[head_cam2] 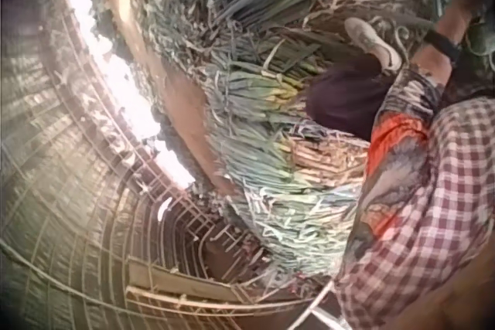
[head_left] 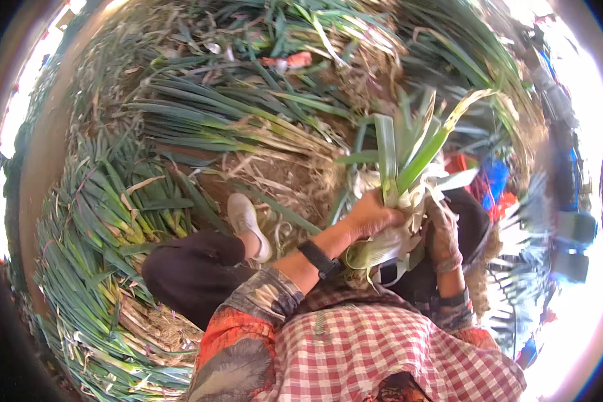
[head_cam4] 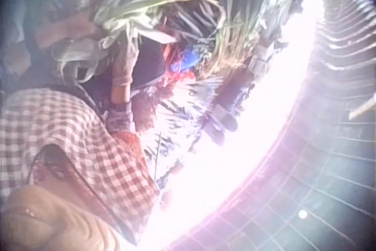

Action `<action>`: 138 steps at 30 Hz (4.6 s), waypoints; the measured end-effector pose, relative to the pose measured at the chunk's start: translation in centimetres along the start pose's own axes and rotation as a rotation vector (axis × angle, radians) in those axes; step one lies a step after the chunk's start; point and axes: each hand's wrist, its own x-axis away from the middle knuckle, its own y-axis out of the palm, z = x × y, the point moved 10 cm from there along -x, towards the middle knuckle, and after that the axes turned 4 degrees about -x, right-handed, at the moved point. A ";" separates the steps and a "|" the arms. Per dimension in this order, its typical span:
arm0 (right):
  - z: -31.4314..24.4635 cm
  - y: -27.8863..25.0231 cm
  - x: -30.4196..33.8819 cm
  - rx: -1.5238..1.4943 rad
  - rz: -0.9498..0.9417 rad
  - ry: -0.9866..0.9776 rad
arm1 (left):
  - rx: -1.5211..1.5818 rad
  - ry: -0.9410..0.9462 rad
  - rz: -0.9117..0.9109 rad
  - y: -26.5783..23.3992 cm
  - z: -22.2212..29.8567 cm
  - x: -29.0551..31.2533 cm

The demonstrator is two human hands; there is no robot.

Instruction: The person picks up a leek by hand, peels away the outer layers, and places it onto a pile. They then pick up another leek, peel the outer layers, and place it onto the pile.

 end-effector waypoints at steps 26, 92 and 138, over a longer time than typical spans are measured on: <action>-9.8 -11.7 4.1 0.342 0.395 -0.306 | -0.477 -0.206 0.254 -29.7 15.3 10.0; 7.9 -21.9 19.7 -0.183 0.118 -0.056 | -0.117 -0.815 -0.980 50.6 -11.3 -12.4; 34.8 -60.6 32.0 0.051 1.311 1.188 | -0.957 -0.372 -0.054 19.5 8.1 -9.8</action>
